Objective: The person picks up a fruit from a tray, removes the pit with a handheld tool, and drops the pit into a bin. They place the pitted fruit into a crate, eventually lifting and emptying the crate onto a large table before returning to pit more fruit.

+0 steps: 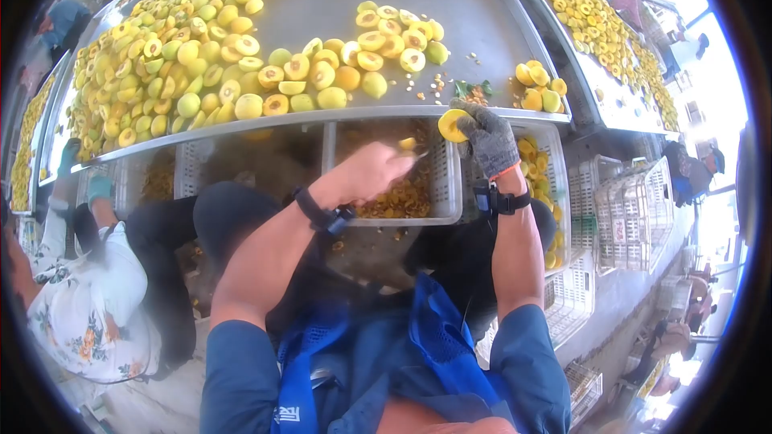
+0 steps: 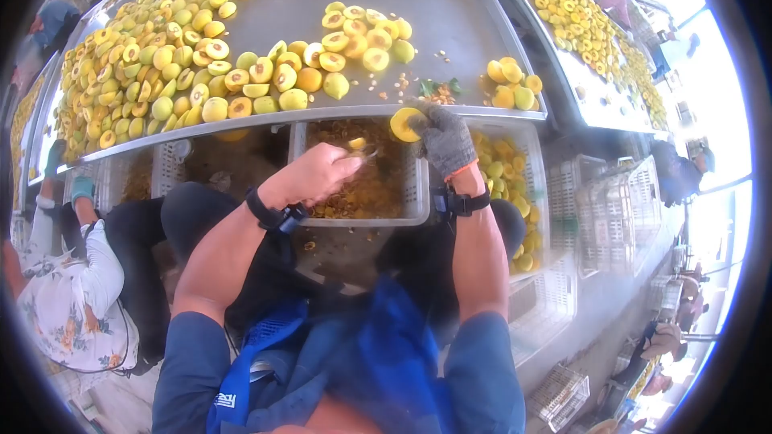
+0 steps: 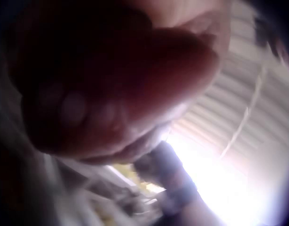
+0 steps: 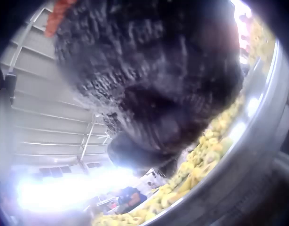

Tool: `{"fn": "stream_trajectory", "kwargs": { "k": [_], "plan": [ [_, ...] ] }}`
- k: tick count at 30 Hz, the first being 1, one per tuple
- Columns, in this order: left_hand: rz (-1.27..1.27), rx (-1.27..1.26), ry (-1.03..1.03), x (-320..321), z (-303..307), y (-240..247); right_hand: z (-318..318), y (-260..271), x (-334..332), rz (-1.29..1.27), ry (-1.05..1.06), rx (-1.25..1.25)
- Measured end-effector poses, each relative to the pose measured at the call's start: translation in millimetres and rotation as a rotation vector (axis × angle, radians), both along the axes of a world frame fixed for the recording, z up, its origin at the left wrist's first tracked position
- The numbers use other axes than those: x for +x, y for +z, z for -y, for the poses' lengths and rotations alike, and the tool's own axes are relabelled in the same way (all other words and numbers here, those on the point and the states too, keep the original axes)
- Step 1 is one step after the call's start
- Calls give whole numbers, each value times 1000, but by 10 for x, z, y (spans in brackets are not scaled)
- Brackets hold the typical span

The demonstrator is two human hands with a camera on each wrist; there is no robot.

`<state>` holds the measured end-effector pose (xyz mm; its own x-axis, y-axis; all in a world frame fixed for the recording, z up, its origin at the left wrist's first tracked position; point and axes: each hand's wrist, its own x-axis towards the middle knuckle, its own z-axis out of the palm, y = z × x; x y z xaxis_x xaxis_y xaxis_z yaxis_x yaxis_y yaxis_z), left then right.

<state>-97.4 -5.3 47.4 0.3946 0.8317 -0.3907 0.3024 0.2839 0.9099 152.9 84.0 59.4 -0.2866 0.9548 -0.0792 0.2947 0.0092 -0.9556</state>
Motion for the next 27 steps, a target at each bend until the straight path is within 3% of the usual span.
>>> {"fn": "stream_trajectory", "kwargs": {
  "k": [2, 3, 4, 9, 13, 15, 17, 18, 21, 23, 25, 27],
  "plan": [
    [-579, 442, -17, 18, 87, -327, -64, -39, 140, 156, -11, 27],
    [-866, 671, -18, 48, 107, -258, -50, 1, 149, 166, -12, 22],
    [-821, 455, -32, 100, 114, -122, -9, 39, 124, 176, -10, 11],
    [-953, 564, -70, 76, 69, -150, -21, -230, 295, 335, 42, 195],
    [-885, 516, -81, 118, 123, -108, -164, -150, 807, 923, -27, 332],
    [-865, 509, -118, 149, 158, -84, -113, 19, 1037, 1154, -83, 556],
    [-861, 504, -126, 163, 193, -93, -159, 1, 1172, 1232, -236, 576],
    [-842, 511, -134, 149, 216, -96, -226, -25, 1118, 1257, -305, 593],
    [-805, 523, -151, 156, 254, -138, -295, 120, 420, 863, -109, 544],
    [-786, 523, -156, 180, 244, -193, -444, -38, -198, 785, 40, 573],
    [-753, 551, -111, 158, 242, -229, -504, -98, -883, 862, 136, 631],
    [-742, 564, -59, 130, 240, -266, -685, -177, -1431, 1063, 245, 429]
  ]
}}
